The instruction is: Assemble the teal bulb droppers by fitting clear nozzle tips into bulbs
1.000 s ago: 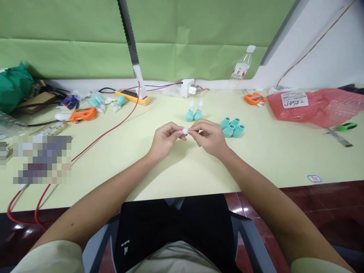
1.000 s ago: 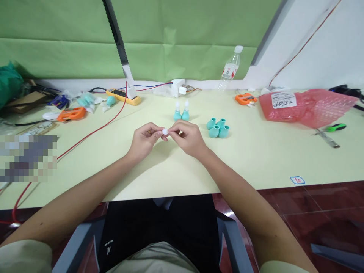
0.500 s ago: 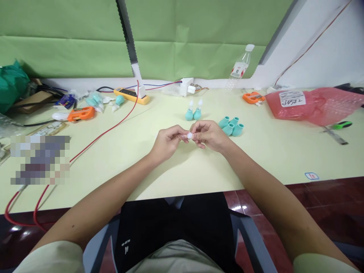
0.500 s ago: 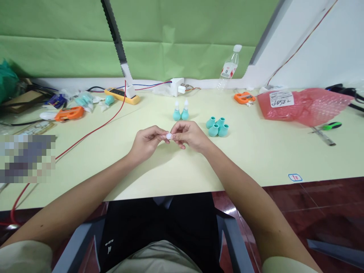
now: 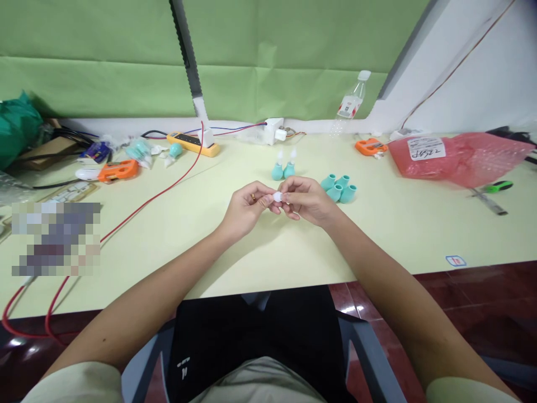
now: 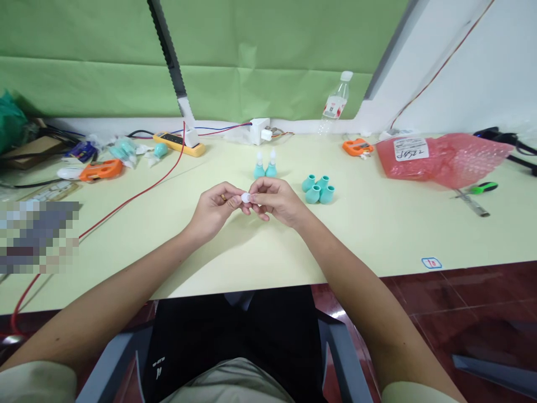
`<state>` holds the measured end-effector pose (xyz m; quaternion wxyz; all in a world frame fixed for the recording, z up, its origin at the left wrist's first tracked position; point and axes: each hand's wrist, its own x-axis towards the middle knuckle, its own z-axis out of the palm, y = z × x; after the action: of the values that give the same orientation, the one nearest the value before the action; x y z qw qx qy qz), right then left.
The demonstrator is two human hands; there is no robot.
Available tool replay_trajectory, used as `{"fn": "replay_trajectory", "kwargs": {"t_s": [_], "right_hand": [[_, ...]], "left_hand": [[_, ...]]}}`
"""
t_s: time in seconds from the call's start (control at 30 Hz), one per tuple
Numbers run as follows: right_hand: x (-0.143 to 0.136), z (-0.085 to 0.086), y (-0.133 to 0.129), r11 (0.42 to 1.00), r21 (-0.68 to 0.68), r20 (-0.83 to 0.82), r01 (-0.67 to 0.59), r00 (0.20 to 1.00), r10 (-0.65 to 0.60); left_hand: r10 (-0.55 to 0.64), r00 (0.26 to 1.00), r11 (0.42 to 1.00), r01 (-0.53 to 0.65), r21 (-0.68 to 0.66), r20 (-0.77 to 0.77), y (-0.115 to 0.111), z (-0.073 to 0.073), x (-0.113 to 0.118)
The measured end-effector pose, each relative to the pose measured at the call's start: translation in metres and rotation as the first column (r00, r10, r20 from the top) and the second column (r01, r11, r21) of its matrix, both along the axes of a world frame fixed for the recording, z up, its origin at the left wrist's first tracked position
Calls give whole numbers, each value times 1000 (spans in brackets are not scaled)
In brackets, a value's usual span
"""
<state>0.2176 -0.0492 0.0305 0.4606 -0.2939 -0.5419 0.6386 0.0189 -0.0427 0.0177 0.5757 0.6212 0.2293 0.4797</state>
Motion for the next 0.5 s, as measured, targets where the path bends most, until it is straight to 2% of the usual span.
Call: {"fn": "replay_trajectory", "kwargs": {"t_s": [0.17, 0.3, 0.4, 0.5], "right_hand": [[-4, -6, 2, 999, -44, 10, 7, 1000, -6], [-5, -6, 2, 1000, -16, 54, 23, 998, -22], [1, -1, 4, 992, 109, 152, 58, 986, -74], [16, 7, 10, 931, 310, 244, 194, 930, -275]], "left_hand": [[52, 998, 997, -50, 55, -34, 3, -7, 0], [82, 995, 994, -77, 73, -61, 3, -8, -1], [104, 990, 991, -96, 94, -93, 3, -5, -2], [136, 985, 986, -123, 116, -109, 3, -5, -3]]}}
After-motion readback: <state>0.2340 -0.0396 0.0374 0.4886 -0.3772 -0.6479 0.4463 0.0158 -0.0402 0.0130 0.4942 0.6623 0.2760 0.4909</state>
